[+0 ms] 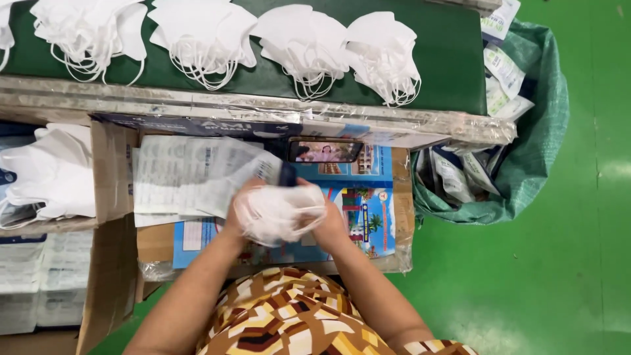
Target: The person is seen picking up masks from a conveyor belt and putting them into individual plastic packages.
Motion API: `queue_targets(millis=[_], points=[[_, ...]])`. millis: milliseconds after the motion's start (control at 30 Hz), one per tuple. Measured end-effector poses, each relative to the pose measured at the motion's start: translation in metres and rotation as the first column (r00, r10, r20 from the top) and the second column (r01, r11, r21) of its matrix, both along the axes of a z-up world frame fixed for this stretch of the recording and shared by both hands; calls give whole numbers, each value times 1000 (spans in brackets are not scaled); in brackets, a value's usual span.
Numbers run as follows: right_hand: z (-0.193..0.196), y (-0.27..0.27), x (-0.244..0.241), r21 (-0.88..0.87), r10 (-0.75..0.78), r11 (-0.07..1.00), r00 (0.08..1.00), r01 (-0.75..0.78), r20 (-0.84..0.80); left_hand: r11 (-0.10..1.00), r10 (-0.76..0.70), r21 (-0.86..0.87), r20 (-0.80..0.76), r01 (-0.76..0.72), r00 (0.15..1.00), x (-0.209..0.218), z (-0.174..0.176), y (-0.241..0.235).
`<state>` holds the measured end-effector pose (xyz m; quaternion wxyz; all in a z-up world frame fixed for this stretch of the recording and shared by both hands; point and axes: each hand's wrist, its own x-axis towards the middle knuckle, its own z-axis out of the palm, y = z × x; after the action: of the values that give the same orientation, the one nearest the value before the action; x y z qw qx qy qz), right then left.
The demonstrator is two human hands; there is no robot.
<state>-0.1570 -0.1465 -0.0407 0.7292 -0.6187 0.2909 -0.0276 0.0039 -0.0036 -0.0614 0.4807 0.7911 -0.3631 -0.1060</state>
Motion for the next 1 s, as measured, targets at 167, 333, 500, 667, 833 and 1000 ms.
queue_targets(millis=[167, 333, 500, 667, 833, 1000], points=[[-54, -13, 19, -487, -156, 848, 976, 209, 149, 980, -46, -177, 230, 88, 972, -6, 8, 16], [-37, -7, 3, -183, -43, 982, 997, 54, 64, 968, -169, -233, -315, 96, 934, -13, 8, 3], [-6, -7, -5, -97, 198, 977, 978, -191, 62, 961, -73, -251, 184, 118, 980, 12, 57, -8], [-16, -17, -19, 19, 227, 973, 973, -228, 45, 993, -107, -61, -21, 106, 994, 14, 37, -4], [9, -10, -19, -486, 484, 703, 850, -519, -208, 969, -246, 76, 263, 234, 933, -17, 62, -26], [55, -28, -18, -540, 280, 827, 947, -156, 155, 968, -224, 84, -115, 235, 968, 5, 77, -25]])
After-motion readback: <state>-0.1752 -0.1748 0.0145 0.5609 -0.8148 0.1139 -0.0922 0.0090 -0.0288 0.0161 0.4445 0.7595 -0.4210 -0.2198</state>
